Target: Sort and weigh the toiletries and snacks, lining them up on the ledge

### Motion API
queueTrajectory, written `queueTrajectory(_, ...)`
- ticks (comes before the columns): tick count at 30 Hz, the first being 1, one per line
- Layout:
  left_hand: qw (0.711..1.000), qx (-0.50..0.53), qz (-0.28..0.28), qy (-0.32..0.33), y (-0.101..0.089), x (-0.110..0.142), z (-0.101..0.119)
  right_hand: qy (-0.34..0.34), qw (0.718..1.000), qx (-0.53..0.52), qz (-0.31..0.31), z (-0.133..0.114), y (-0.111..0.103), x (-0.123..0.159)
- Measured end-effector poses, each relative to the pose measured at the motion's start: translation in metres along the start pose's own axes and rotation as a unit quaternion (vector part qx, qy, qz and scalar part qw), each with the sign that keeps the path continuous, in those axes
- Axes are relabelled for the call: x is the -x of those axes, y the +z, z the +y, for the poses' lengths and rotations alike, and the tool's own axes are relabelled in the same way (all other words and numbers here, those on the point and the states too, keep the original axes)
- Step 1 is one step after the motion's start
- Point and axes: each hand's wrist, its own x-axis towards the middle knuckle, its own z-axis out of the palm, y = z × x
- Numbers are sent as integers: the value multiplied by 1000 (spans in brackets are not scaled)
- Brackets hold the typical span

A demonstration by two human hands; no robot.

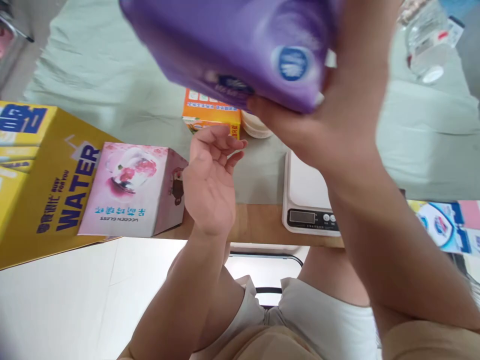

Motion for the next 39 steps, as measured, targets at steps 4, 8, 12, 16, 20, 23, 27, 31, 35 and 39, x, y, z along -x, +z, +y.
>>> queueTrajectory(4,991,-52,-124,-6,14,7,-13,-91,980,106,140,30,-48,99)
queueTrajectory(8,963,-104,-242,-47,35,14,-33,98,957,200,186,45,-51,172)
queueTrajectory(12,955,-145,-255,-40,49,22,-50,215,952,178,126,28,-43,187)
queueTrajectory(16,958,-160,-236,-20,45,21,-60,196,963,166,86,20,-57,190)
queueTrajectory(20,961,-164,-223,17,40,18,-62,197,964,158,81,33,-80,192)
queueTrajectory(23,965,-159,-209,20,41,15,-63,187,968,156,63,39,-86,185)
queueTrajectory(27,967,-160,-198,11,46,12,-64,173,975,136,27,36,-80,170)
queueTrajectory(31,963,-168,-211,19,49,11,-66,174,974,146,-2,31,-74,159)
queueTrajectory(35,959,-180,-218,31,50,11,-68,189,971,147,-17,31,-75,154)
queueTrajectory(39,961,-150,-230,42,52,10,-69,249,960,128,-28,37,-80,146)
